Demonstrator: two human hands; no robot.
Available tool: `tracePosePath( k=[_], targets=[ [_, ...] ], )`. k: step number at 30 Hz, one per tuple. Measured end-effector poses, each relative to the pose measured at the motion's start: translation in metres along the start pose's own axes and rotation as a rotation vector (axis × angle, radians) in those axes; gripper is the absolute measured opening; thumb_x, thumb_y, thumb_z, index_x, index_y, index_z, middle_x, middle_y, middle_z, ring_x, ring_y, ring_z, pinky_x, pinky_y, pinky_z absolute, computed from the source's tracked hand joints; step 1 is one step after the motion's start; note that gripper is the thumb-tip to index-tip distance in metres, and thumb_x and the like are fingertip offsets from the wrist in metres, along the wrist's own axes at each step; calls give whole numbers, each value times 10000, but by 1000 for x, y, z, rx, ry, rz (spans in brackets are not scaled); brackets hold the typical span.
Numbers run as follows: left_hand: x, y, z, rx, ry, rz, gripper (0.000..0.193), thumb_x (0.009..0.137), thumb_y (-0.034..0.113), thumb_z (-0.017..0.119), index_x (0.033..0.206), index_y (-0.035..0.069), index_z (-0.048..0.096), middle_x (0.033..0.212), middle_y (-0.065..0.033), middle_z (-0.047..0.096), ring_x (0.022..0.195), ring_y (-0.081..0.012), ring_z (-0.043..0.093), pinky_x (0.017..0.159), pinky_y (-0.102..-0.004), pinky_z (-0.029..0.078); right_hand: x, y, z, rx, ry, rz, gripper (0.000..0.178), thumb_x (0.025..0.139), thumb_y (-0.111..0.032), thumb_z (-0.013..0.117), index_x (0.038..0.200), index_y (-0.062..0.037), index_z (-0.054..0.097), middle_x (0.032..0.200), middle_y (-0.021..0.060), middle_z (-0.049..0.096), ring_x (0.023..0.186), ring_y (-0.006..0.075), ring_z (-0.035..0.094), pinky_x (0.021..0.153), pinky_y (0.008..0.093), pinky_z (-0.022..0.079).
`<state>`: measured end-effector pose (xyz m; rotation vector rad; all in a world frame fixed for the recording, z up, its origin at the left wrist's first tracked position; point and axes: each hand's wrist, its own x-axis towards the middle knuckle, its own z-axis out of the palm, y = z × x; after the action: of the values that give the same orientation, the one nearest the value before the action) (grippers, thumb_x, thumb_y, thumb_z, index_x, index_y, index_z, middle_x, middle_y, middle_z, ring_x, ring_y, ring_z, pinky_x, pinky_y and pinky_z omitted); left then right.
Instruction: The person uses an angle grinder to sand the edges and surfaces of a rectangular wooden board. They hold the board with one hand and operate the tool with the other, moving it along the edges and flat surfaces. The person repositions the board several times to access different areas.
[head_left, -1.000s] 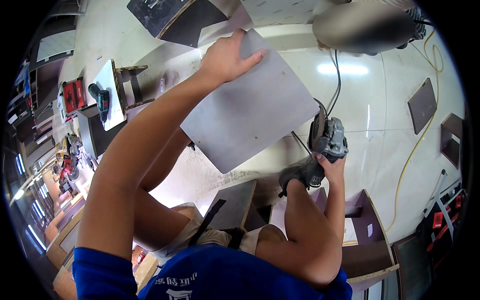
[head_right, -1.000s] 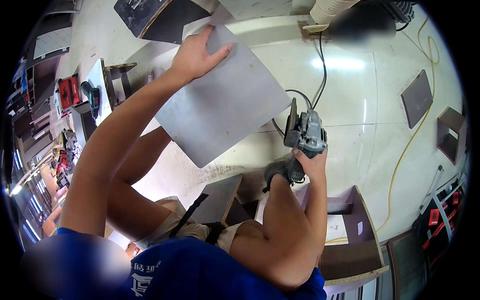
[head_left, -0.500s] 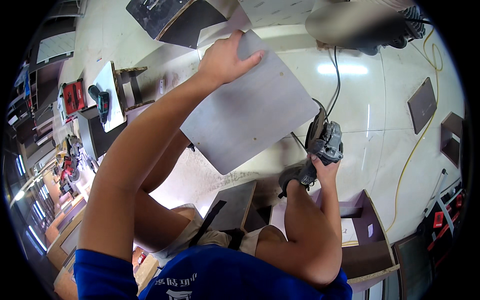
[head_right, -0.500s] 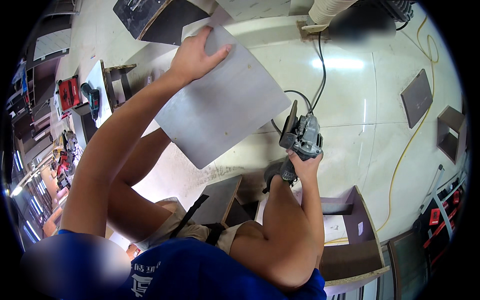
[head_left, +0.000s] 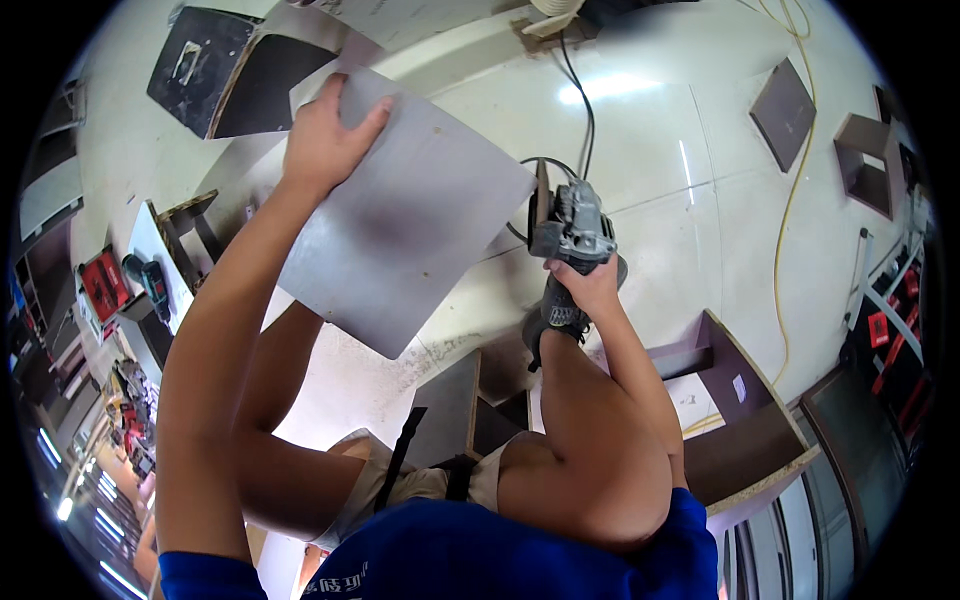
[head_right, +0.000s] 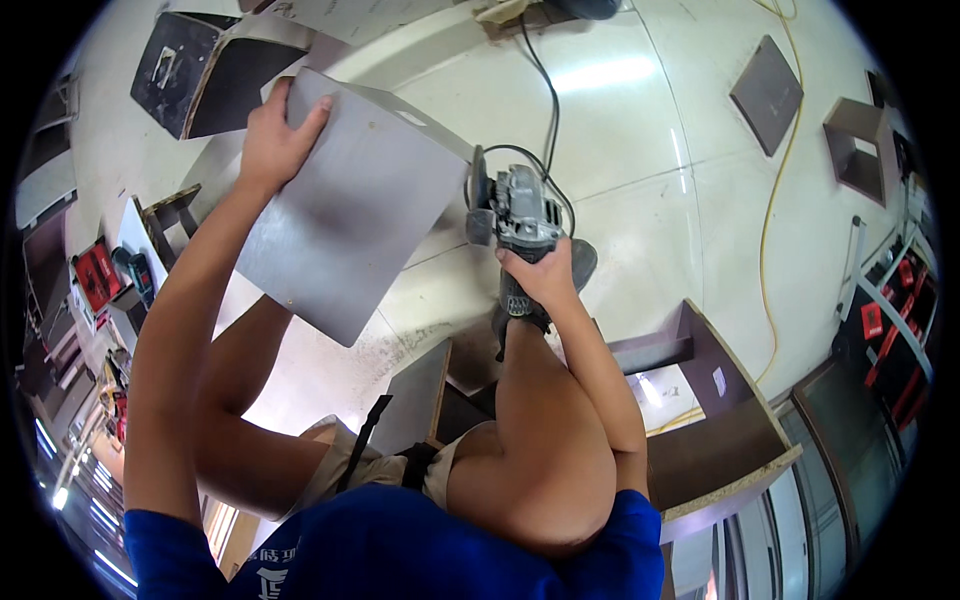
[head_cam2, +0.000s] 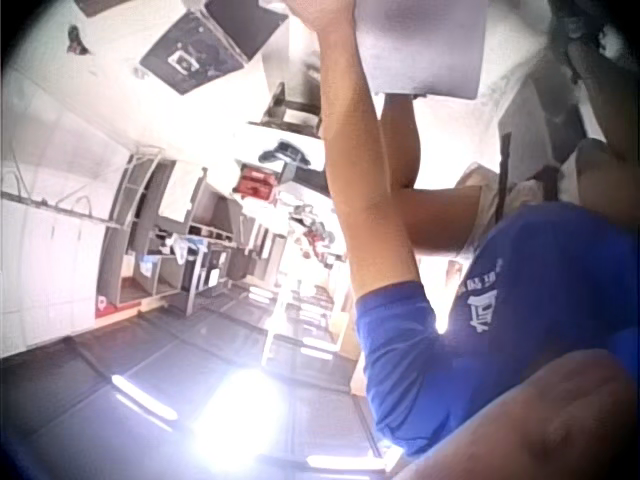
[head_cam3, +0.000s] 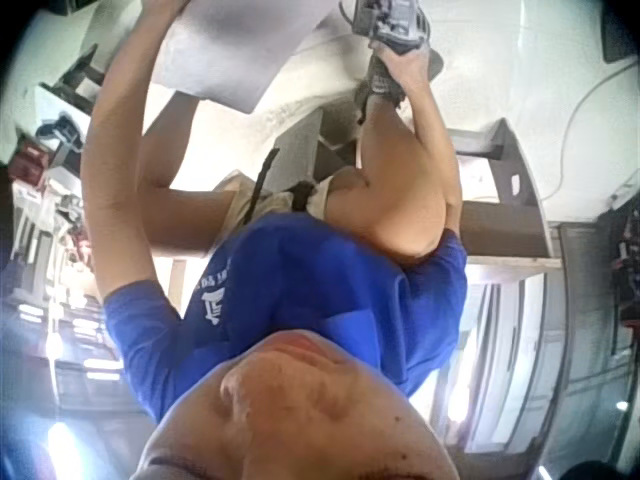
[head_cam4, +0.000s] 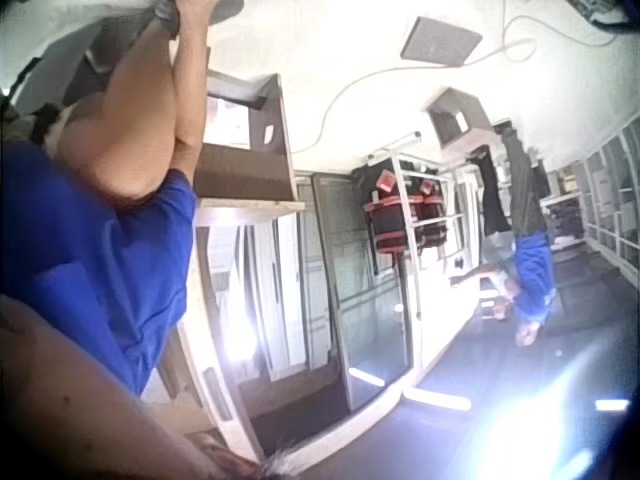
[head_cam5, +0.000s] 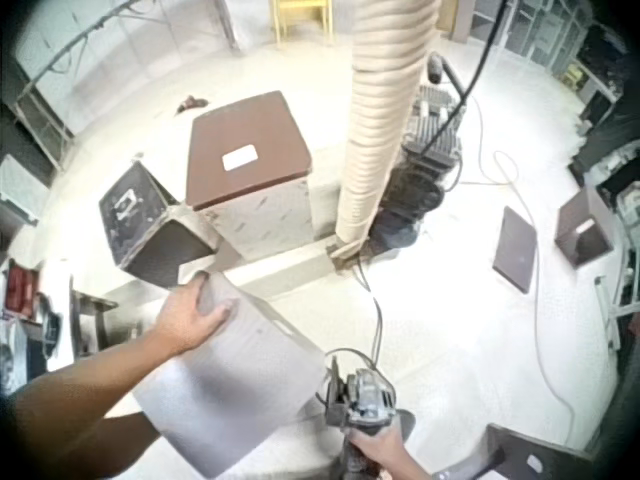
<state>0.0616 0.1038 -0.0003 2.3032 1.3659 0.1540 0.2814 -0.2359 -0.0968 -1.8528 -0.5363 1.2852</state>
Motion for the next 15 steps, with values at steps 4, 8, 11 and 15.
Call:
tracePosePath(
  k=[4,8,11,15],
  targets=[
    [-4,6,2,-41,-5,-11,688,840,511,659,1240,-36,540,954,-293,678,924,-446,664,809,-465,527,-22,-18,0,102,-66,-170,284,698,-137,791,932,-7,695,853,68,709,759,138,649,742,312,529],
    [-4,-2,3,-12,-14,8,701,836,518,657,1256,-29,531,977,-283,681,945,-442,661,823,-460,522,-14,-34,-7,6,-30,-124,302,686,-150,814,909,8,686,864,79,715,756,153,656,751,320,534],
    [2,0,4,-13,-26,-11,705,834,519,657,1259,-28,529,975,-286,680,941,-445,659,822,-462,521,-5,-7,-14,46,-21,-87,327,670,-165,827,914,0,684,865,81,710,772,159,656,751,320,534],
    [-3,6,-2,-29,-20,-5,703,833,515,659,1260,-28,529,983,-287,679,943,-445,657,830,-460,520,-16,-24,-12,87,-47,-195,332,661,-149,821,933,-14,686,864,75,706,756,144,648,735,314,535]
  ],
)
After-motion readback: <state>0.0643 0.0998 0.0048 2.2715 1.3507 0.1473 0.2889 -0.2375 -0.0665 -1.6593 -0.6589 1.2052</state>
